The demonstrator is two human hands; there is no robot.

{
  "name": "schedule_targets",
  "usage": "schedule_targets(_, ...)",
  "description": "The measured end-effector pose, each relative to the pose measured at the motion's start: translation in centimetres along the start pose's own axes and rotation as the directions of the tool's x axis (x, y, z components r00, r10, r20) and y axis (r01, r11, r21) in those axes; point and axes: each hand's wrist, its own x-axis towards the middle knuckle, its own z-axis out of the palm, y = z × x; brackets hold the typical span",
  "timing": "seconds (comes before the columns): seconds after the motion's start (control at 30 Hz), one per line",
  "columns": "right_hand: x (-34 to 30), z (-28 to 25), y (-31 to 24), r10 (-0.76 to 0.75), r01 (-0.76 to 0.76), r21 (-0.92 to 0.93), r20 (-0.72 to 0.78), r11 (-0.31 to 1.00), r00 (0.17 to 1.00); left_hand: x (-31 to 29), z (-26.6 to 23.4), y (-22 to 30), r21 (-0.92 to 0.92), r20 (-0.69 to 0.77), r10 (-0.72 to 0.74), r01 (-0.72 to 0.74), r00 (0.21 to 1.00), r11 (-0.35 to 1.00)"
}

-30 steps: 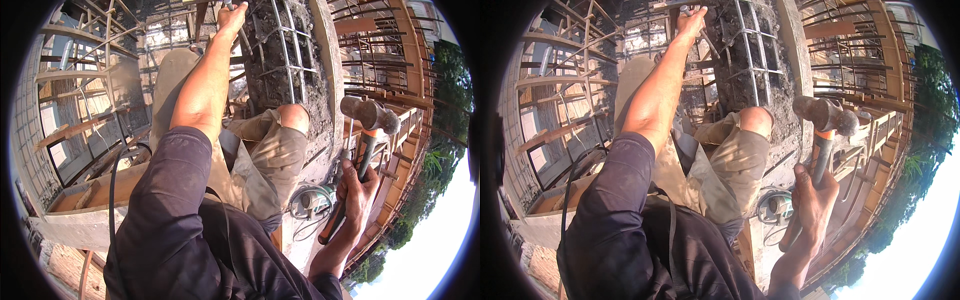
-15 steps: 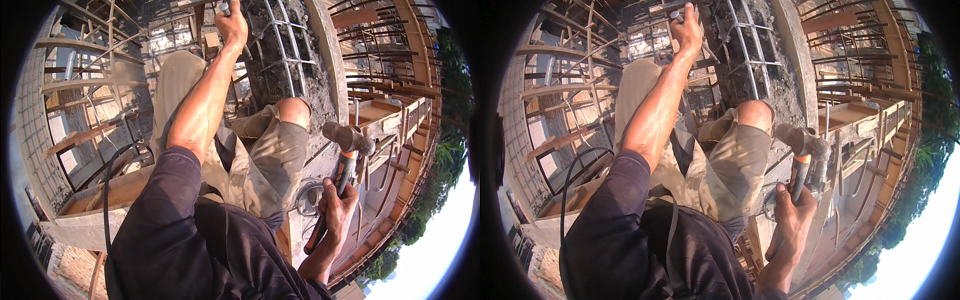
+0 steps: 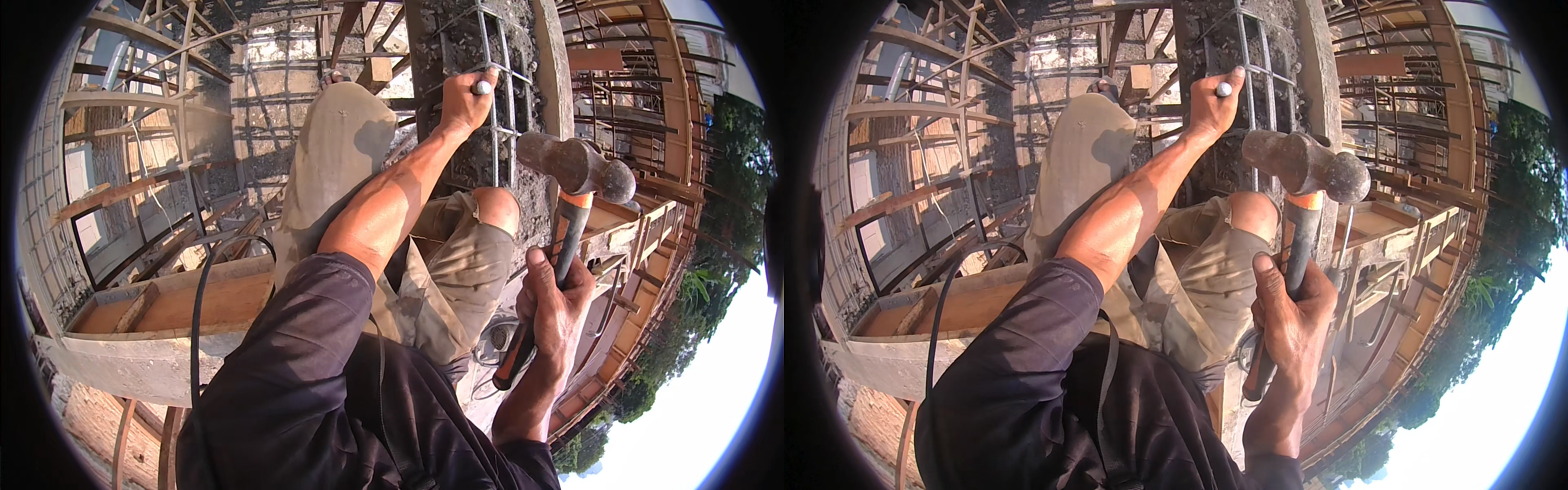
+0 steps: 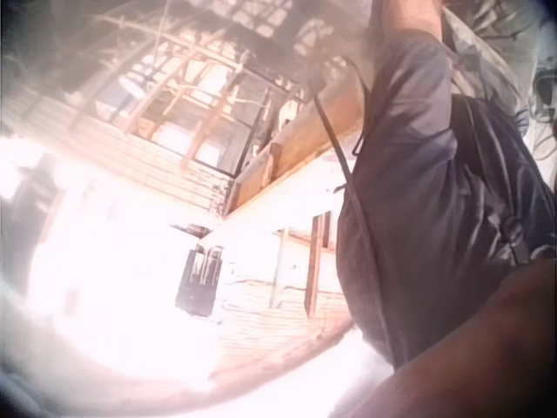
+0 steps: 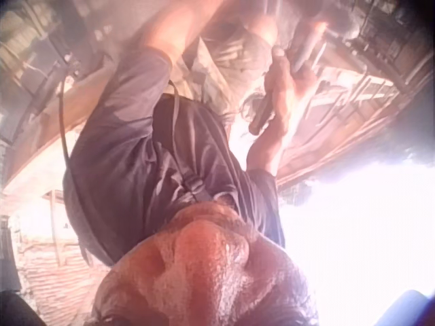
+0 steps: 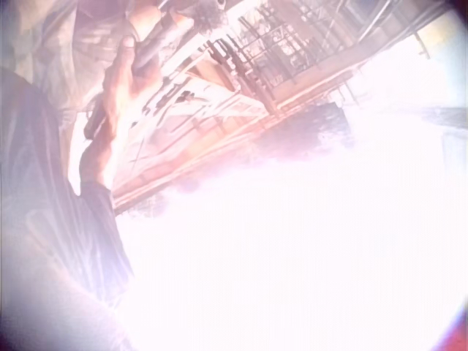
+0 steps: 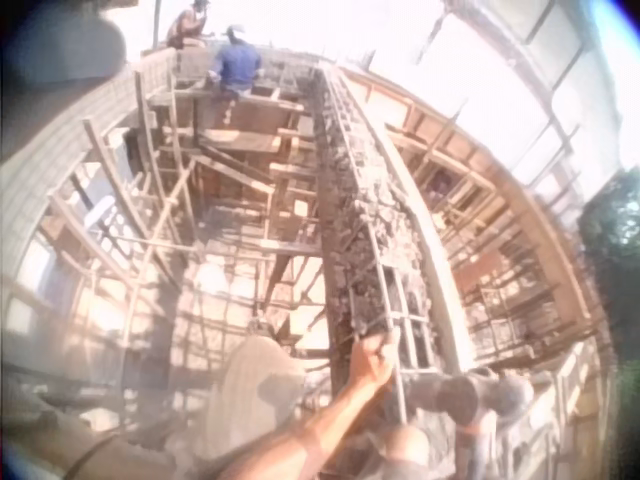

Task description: The person secures rebar to a concrete form using wire, striking it with a hammer to adjust the positioning while standing on the wooden framework of a building under construction.

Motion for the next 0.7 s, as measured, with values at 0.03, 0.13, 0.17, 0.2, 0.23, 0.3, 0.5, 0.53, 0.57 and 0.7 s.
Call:
schedule_targets(0.03,0.1,0.3,-0.5,0.034,-0.035,-0.024,-0.038,0.999,0.999,-0.8,0.5,-0.2,0.109,0.08,-0.05,0.042,0.996,0.993)
schedule_targets(0.13,0.5,0.6,-2.3,-0.144,0.137,-0.062,-0.131,0.989,0.981,-2.3,2.1,-0.8,0.127,0.082,0.086,-0.096,0.993,0.987)
schedule_targets(0.17,0.7,0.6,-3.0,-0.195,0.186,-0.062,-0.177,0.98,0.965,-2.6,2.6,-1.0,0.143,0.045,0.132,-0.138,0.99,0.98)
schedule_targets(0.2,0.9,0.6,-3.6,-0.235,0.236,-0.021,-0.231,0.971,0.944,-2.6,3.0,-1.0,0.11,0.055,0.088,-0.094,0.995,0.99)
schedule_targets(0.23,1.5,0.8,-4.1,-0.259,0.283,0.044,-0.285,0.958,0.923,-2.5,3.3,-1.0,0.025,0.043,0.133,-0.134,0.99,0.991)
schedule_targets(0.3,3.1,1.3,-4.5,-0.29,0.34,0.11,-0.322,0.934,0.901,-2.1,3.8,-0.8,0.087,0.115,0.046,-0.056,0.992,0.995)
schedule_targets(0.5,9.7,4.1,-0.6,0.067,-0.073,-0.043,-0.134,0.996,0.989,0.3,4.0,-0.7,-0.005,0.186,0.047,-0.047,0.981,0.999)
schedule_targets(0.53,9.6,4.0,-0.5,0.081,-0.087,-0.022,-0.178,0.996,0.981,0.6,4.0,-0.8,0.068,0.178,0.064,-0.078,0.982,0.995)
schedule_targets(0.57,9.3,3.6,-0.9,0.058,-0.062,-0.012,-0.199,0.998,0.978,0.9,3.9,-0.9,0.081,0.179,0.096,-0.112,0.979,0.99)
schedule_targets(0.7,5.3,1.1,-7.2,-0.279,0.35,0.103,-0.415,0.931,0.866,1.2,3.9,-1.2,0.157,0.271,0.017,-0.062,0.962,0.986)
